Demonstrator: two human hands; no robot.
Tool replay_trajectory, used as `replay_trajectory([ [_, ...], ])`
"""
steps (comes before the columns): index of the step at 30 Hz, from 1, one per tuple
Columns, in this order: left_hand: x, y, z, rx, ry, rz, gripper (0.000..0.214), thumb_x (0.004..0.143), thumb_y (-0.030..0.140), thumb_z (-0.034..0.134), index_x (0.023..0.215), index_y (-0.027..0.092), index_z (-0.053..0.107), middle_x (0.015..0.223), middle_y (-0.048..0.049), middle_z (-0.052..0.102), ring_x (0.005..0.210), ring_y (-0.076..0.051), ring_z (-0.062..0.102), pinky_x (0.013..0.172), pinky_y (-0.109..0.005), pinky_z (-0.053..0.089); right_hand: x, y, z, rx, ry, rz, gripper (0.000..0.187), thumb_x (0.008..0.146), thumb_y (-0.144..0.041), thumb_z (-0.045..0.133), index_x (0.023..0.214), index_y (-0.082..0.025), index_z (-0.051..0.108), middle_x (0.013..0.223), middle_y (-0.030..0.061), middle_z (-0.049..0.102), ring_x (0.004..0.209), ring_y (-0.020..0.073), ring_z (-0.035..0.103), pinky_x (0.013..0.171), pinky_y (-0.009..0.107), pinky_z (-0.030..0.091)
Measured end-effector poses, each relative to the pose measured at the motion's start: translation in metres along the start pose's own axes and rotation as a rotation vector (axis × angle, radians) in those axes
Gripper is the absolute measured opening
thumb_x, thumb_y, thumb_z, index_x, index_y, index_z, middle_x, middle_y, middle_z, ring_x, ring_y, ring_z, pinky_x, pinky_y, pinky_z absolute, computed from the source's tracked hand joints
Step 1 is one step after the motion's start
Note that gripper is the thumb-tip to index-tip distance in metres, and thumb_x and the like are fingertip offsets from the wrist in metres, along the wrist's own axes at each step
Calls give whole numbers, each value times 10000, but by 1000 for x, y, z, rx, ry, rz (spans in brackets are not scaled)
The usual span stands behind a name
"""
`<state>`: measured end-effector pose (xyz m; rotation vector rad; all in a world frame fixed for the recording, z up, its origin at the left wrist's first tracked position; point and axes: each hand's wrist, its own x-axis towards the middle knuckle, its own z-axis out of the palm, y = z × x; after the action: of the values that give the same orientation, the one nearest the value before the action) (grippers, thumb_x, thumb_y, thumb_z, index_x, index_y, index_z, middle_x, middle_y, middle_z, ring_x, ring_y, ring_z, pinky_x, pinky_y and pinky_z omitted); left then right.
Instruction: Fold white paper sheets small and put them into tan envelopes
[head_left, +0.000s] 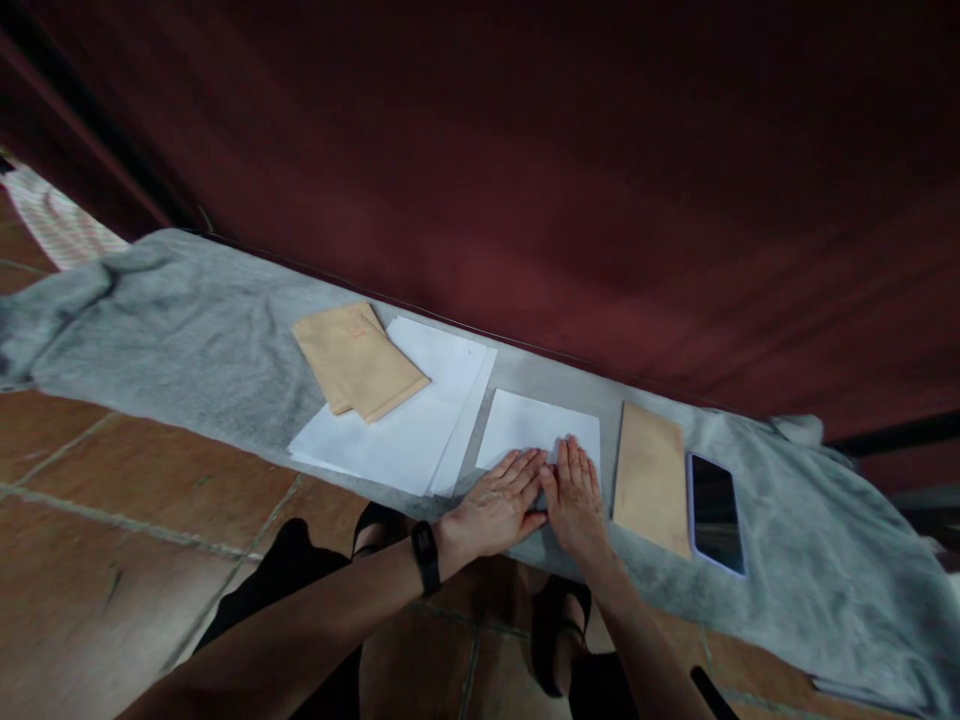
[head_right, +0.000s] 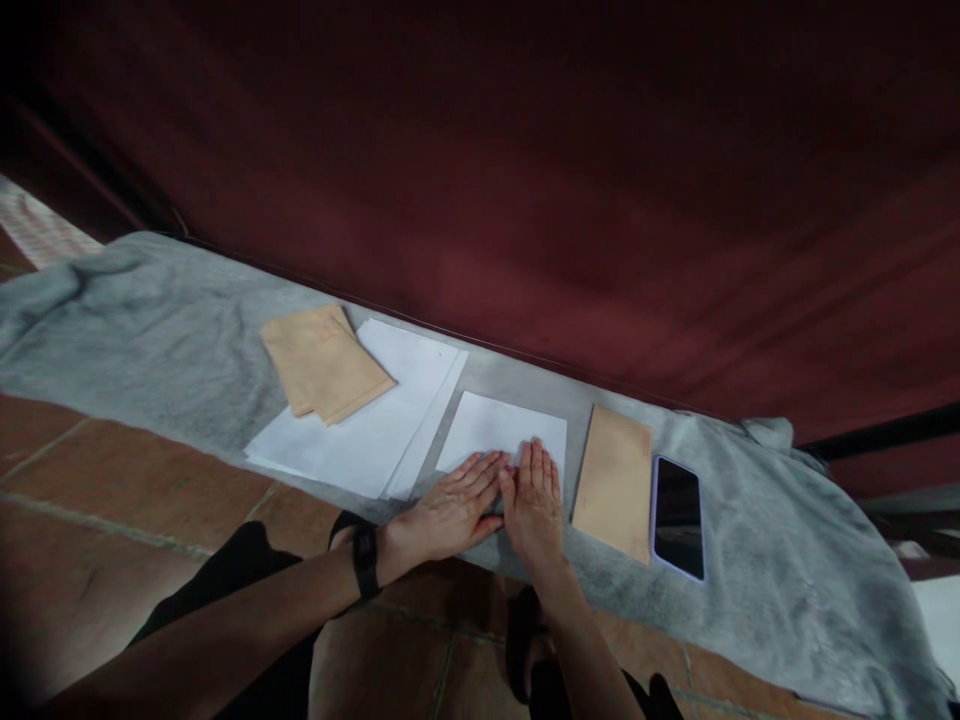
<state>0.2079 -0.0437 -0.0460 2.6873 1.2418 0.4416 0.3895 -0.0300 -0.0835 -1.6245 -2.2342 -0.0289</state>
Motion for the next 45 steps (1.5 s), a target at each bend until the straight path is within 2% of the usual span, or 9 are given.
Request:
replay_trajectory([
  [6, -3, 0, 2, 20, 44, -39, 698, 1009, 535, 407, 1521, 66, 345, 1619, -192, 332, 1537, -260, 232, 1259, -437, 198, -4, 5, 0, -52, -20, -71, 528, 1065, -273, 280, 1582, -165, 309, 1664, 164, 224, 1546, 314, 186, 1201, 581, 271],
  [10, -2, -2, 9, 39, 53, -71, 733, 1007, 580, 377, 1537, 77, 320, 1621, -186, 332, 1538, -257, 232, 1259, -454, 192, -3, 3, 2, -100, 15, 10, 575, 1069, -329, 303, 1591, -94, 250, 1646, 209, 253, 1529, 310, 245, 1197, 557, 289],
  [15, -1, -9, 17, 92, 113, -237, 758, 1020, 584, 305, 1549, 40, 282, 1612, -224, 327, 1526, -279, 265, 1237, -472, 257, -1, 1, 4, -150, 96, 82, 643, 1072, -401, 300, 1595, -41, 197, 1620, 251, 292, 1493, 333, 320, 1175, 528, 335],
  [19, 0, -17, 22, 143, 156, -327, 751, 1024, 555, 311, 1553, 23, 268, 1608, -231, 331, 1526, -293, 259, 1235, -477, 272, -2, 0, 4, -165, 154, 125, 678, 1065, -443, 327, 1582, -16, 228, 1585, 275, 350, 1462, 358, 370, 1153, 530, 367],
  [24, 9, -28, 14, 173, 136, -400, 622, 1036, 410, 325, 1502, 2, 377, 1578, -235, 385, 1504, -294, 317, 1235, -470, 285, 3, 2, 3, -139, 159, 195, 645, 1072, -436, 290, 1556, -10, 309, 1569, 284, 371, 1466, 363, 363, 1155, 563, 351],
  [29, 34, -33, 2, 156, 154, -353, 566, 1041, 335, 301, 1498, 14, 394, 1582, -212, 391, 1505, -272, 318, 1247, -462, 268, 27, 5, 0, -37, 95, 208, 615, 1082, -391, 181, 1552, -20, 324, 1590, 244, 357, 1512, 311, 284, 1191, 551, 299],
  [35, 60, -27, 12, 131, 83, -266, 531, 1002, 185, 304, 1505, 50, 406, 1594, -164, 395, 1512, -265, 300, 1244, -463, 264, 56, -12, 2, 122, -40, 185, 572, 1084, -359, 169, 1522, -91, 421, 1598, 141, 395, 1517, 225, 282, 1231, 460, 250],
  [39, 72, -30, 18, 150, 27, -284, 541, 988, 181, 323, 1511, 73, 413, 1612, -155, 364, 1519, -295, 280, 1242, -503, 239, 66, -19, 2, 113, -79, 191, 564, 1089, -346, 159, 1497, -108, 467, 1589, 121, 415, 1499, 228, 320, 1238, 453, 209],
  [45, 77, -33, 16, 172, 16, -314, 555, 991, 200, 301, 1528, 93, 394, 1620, -134, 360, 1527, -263, 269, 1249, -477, 208, 70, -16, 8, 32, -63, 195, 552, 1089, -353, 185, 1504, -116, 461, 1584, 121, 420, 1491, 258, 335, 1228, 470, 201],
])
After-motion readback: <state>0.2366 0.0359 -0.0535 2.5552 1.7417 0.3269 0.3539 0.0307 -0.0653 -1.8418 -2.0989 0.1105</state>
